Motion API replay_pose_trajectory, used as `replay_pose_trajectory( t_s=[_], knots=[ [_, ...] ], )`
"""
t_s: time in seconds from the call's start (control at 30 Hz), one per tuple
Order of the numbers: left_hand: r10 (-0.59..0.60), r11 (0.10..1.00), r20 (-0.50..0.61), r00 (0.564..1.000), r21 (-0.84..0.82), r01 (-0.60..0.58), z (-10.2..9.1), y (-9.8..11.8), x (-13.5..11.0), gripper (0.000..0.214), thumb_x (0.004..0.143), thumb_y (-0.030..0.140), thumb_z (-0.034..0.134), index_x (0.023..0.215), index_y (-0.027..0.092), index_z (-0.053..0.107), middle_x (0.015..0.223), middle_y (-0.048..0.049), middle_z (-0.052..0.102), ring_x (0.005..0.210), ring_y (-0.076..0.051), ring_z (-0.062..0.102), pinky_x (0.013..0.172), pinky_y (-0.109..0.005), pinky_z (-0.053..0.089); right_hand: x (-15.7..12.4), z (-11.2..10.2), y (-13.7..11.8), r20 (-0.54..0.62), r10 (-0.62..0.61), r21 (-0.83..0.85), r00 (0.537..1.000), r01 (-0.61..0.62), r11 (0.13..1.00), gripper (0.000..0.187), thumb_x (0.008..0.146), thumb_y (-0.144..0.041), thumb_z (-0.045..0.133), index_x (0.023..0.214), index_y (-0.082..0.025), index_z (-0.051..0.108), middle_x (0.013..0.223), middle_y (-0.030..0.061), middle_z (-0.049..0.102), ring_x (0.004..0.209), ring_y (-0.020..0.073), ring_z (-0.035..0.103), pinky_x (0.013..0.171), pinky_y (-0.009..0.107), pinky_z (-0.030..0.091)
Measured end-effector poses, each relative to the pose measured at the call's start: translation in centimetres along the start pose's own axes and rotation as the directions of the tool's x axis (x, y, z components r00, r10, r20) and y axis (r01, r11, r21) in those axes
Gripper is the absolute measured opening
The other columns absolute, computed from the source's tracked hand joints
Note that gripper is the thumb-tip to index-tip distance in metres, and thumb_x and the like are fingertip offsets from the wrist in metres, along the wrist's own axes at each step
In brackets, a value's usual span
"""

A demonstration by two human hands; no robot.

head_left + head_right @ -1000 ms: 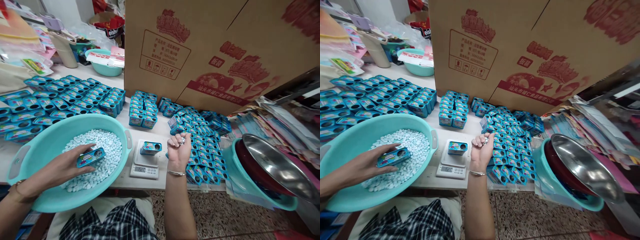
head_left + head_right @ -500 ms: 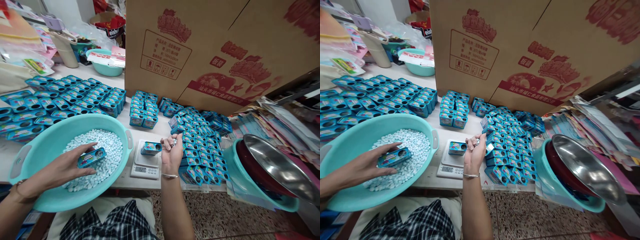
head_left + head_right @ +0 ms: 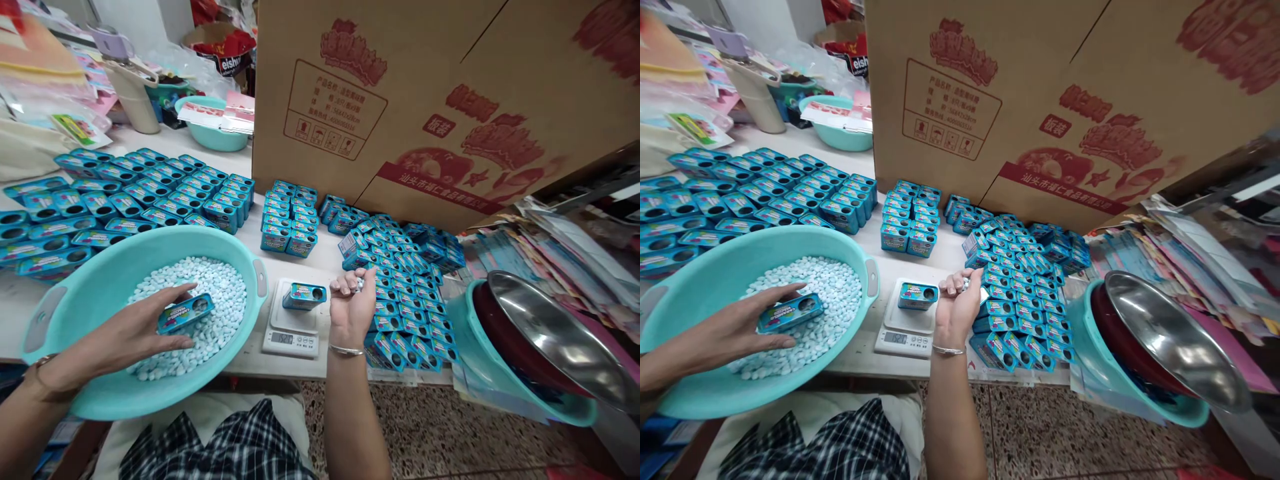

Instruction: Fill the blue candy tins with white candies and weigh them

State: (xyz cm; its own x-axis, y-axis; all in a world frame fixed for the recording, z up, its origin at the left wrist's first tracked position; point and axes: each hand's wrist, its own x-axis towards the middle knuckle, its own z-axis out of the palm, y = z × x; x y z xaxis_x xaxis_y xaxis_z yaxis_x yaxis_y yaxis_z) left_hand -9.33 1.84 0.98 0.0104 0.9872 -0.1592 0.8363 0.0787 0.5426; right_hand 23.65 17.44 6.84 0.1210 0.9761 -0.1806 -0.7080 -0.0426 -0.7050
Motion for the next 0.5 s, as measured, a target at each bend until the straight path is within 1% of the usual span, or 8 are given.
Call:
replay_pose_trajectory(
  t_s=[0.13,0.3,0.5],
  knots=[
    [-0.006,1.0,0.012,1.0,0.006,0.006,0.0,0.0,0.0,0.091,0.07,0.065,0.067,0.143,0.023,0.032,0.146,-0.0087,0.045,0.131,-0.031,0.045,0.107,-0.043,0.039,0.0,0.0,0.2,-0.009,0.01,0.013,1.0,-0.009,1.0,0.032,0.088,-0.048,0.053,0.073,-0.021,0.044,0.053,-0.011,0.031,0.042,0.0058,0.032,0.047,0.02,0.036],
    [-0.005,1.0,0.003,1.0,0.009,0.005,0.0,0.1,0.1,0.091,0.069,0.065,0.067,0.143,0.022,0.034,0.145,-0.0101,0.046,0.13,-0.032,0.046,0.107,-0.044,0.04,-0.2,0.0,0.9,-0.021,0.039,0.053,0.999,-0.038,0.998,0.03,0.09,-0.044,0.053,0.073,-0.021,0.046,0.052,-0.0111,0.032,0.043,0.0055,0.032,0.05,0.019,0.039],
    [-0.01,1.0,0.004,1.0,0.005,0.01,-0.1,0.2,0.1,0.093,0.068,0.065,0.068,0.142,0.021,0.035,0.145,-0.0107,0.046,0.13,-0.032,0.047,0.107,-0.042,0.04,-0.3,0.3,1.2,-0.033,0.035,0.063,0.999,-0.033,0.997,0.031,0.091,-0.043,0.053,0.072,-0.02,0.047,0.051,-0.0109,0.034,0.044,0.0052,0.035,0.053,0.02,0.042]
  ],
)
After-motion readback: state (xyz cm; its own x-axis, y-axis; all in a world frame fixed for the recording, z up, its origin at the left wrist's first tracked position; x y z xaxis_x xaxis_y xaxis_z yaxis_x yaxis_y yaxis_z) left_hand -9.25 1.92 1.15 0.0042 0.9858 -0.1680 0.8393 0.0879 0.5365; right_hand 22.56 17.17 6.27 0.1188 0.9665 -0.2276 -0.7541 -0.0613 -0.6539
